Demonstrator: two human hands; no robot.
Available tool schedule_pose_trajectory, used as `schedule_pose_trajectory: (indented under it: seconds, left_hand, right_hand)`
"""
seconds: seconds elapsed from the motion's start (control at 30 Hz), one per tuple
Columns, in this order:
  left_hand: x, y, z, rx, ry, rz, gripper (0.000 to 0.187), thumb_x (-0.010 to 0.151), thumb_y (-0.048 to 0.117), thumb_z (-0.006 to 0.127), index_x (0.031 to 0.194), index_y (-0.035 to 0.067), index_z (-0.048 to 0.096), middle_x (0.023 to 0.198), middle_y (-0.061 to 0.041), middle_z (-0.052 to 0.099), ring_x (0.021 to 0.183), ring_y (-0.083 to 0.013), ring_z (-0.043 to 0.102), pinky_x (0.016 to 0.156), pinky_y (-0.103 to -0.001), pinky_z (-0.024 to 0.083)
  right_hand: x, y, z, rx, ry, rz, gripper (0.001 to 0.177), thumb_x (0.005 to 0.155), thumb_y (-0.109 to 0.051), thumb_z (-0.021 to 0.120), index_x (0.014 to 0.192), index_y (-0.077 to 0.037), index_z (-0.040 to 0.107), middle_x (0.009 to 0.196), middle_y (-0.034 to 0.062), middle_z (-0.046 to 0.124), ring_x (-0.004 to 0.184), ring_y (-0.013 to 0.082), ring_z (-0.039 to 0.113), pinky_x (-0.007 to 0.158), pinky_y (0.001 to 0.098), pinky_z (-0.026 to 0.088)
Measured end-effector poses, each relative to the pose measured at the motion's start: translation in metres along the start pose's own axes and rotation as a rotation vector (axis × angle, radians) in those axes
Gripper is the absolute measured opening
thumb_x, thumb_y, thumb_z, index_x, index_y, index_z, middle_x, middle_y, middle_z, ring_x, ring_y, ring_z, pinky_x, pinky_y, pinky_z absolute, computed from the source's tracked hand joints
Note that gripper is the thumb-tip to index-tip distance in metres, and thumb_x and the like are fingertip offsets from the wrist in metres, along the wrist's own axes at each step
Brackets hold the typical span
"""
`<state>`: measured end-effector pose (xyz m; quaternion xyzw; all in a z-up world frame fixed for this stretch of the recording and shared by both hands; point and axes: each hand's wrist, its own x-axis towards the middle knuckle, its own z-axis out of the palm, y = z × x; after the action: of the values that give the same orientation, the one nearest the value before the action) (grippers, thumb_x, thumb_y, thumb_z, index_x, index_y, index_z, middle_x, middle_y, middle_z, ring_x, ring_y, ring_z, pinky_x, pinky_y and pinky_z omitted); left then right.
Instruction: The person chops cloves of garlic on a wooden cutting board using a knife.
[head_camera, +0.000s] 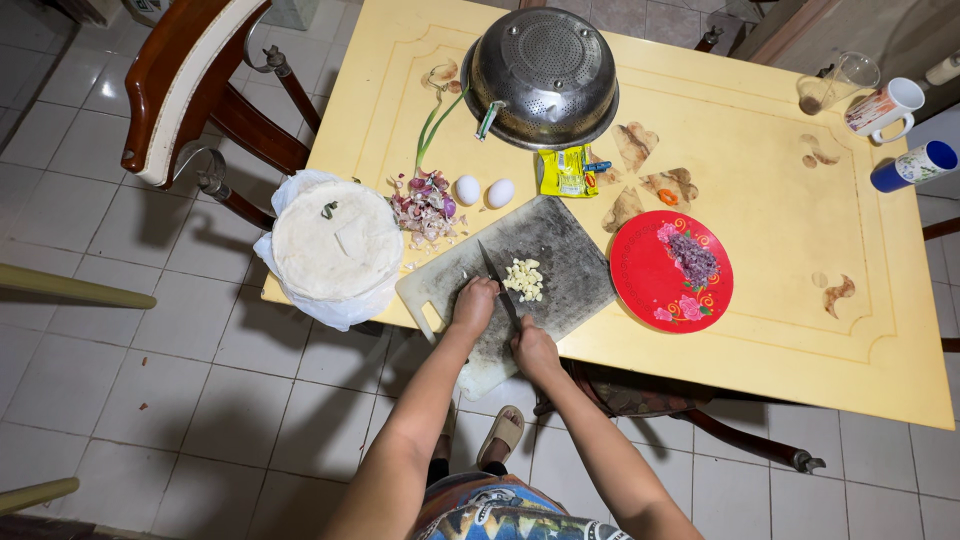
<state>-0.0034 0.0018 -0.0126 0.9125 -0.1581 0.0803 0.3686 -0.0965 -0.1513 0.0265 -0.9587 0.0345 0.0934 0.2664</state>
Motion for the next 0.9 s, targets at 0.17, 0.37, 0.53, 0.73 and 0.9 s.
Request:
schedule_pose_trajectory:
  seconds: [0.17, 0.37, 0.53, 0.73, 0.9]
  left_hand:
    - [0.001, -0.003, 0.001, 0.004, 0.004, 0.008, 0.01, 0.084, 0.001, 0.059, 0.083, 0.003, 0.068, 0.091, -0.017, 0.069, 0.095, -0.0356, 0.066, 0.083, -0.047, 0.055]
    - [0.005, -0.008, 0.008, 0.024, -0.004, 0.019, 0.01, 0.084, 0.001, 0.059, 0.084, 0.003, 0.068, 0.092, -0.017, 0.07, 0.095, -0.0362, 0.066, 0.085, -0.047, 0.055]
    - [0.0, -0.011, 0.012, 0.032, -0.02, 0.013, 0.01, 0.085, 0.001, 0.059, 0.085, 0.003, 0.069, 0.092, -0.017, 0.07, 0.095, -0.0361, 0.066, 0.085, -0.047, 0.055]
    - [0.011, 0.0, 0.02, -0.047, -0.049, 0.018, 0.009, 0.082, 0.002, 0.063, 0.086, 0.004, 0.071, 0.092, -0.016, 0.071, 0.096, -0.0356, 0.066, 0.086, -0.046, 0.054]
    - [0.025, 0.02, 0.003, -0.175, -0.194, -0.157, 0.011, 0.081, 0.007, 0.07, 0.091, 0.007, 0.07, 0.098, -0.012, 0.07, 0.097, -0.0329, 0.067, 0.087, -0.045, 0.055]
  right_hand:
    - [0.003, 0.0, -0.011, 0.044, -0.042, 0.004, 0.025, 0.088, -0.014, 0.062, 0.105, 0.001, 0.05, 0.081, 0.0331, 0.068, 0.081, 0.0534, 0.067, 0.076, 0.0597, 0.053]
    - [0.001, 0.006, 0.003, 0.028, -0.018, 0.002, 0.025, 0.089, -0.013, 0.062, 0.105, 0.002, 0.05, 0.079, 0.0334, 0.068, 0.08, 0.0527, 0.067, 0.076, 0.0596, 0.053]
    - [0.004, 0.006, -0.008, 0.029, -0.034, 0.012, 0.024, 0.088, -0.013, 0.061, 0.106, 0.0, 0.053, 0.083, 0.0323, 0.069, 0.082, 0.0516, 0.068, 0.078, 0.0588, 0.054]
    - [0.024, 0.015, -0.076, 0.064, 0.008, 0.203, 0.027, 0.093, -0.018, 0.058, 0.115, -0.003, 0.054, 0.091, 0.034, 0.069, 0.091, 0.0516, 0.068, 0.083, 0.0566, 0.054]
    - [0.032, 0.033, -0.083, -0.02, -0.035, 0.217, 0.029, 0.094, -0.02, 0.058, 0.114, 0.001, 0.052, 0.093, 0.0347, 0.069, 0.093, 0.0527, 0.067, 0.087, 0.0583, 0.052]
